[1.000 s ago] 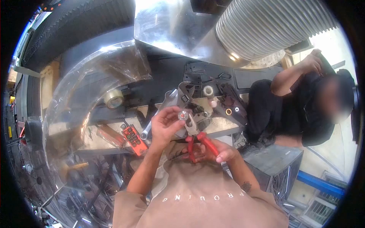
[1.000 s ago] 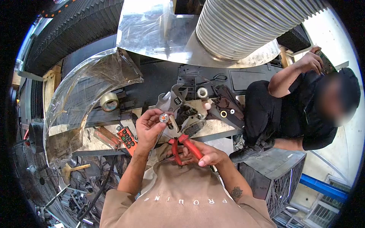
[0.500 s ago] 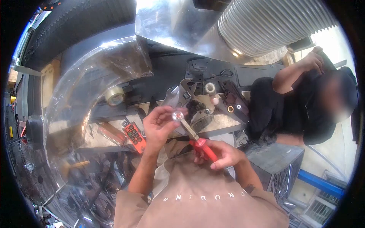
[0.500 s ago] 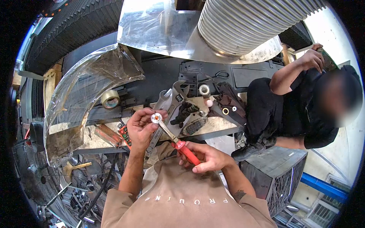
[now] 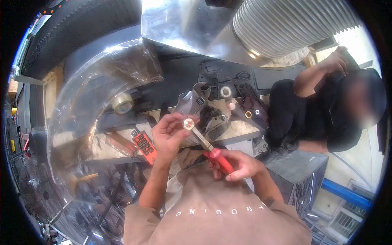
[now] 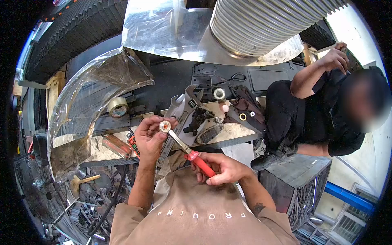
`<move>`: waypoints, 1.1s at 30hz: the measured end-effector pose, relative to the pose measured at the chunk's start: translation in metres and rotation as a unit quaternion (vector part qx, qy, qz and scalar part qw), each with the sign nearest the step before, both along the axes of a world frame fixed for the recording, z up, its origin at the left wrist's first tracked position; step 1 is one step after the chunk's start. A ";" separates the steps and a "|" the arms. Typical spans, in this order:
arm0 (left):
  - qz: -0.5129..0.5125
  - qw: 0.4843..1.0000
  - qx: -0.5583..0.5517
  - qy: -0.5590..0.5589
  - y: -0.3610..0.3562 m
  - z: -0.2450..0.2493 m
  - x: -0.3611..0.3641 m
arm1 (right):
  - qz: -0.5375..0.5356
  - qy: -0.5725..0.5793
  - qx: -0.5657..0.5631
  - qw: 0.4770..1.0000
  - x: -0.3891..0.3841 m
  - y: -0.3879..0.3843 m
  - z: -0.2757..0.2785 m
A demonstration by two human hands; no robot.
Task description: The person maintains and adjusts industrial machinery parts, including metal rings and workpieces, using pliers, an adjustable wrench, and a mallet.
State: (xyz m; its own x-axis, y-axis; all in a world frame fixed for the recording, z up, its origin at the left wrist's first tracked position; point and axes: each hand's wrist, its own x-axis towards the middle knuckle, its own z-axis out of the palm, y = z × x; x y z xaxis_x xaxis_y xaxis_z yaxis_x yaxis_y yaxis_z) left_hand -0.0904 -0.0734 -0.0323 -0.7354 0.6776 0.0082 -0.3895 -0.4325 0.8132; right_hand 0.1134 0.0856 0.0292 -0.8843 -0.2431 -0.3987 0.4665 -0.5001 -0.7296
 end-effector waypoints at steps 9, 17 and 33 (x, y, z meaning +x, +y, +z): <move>-0.004 1.000 -0.010 -0.012 0.001 -0.002 -0.003 | -0.080 -0.044 0.165 0.982 -0.011 -0.018 0.011; -0.030 0.999 0.004 -0.015 0.006 -0.008 -0.002 | -0.130 -0.038 0.192 0.972 -0.009 -0.030 -0.001; -0.118 0.941 -0.253 -0.193 0.014 -0.033 0.088 | -0.215 -0.110 0.414 0.878 -0.022 -0.054 -0.091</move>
State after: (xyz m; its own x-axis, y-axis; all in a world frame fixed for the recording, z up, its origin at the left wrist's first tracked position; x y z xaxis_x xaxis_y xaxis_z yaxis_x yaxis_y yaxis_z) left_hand -0.0020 -0.0596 -0.0654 -0.4461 0.6678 -0.5959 -0.7342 0.1078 0.6704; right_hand 0.0917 0.0311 -0.0616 -0.7028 0.5471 -0.4546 0.5401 -0.0055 -0.8416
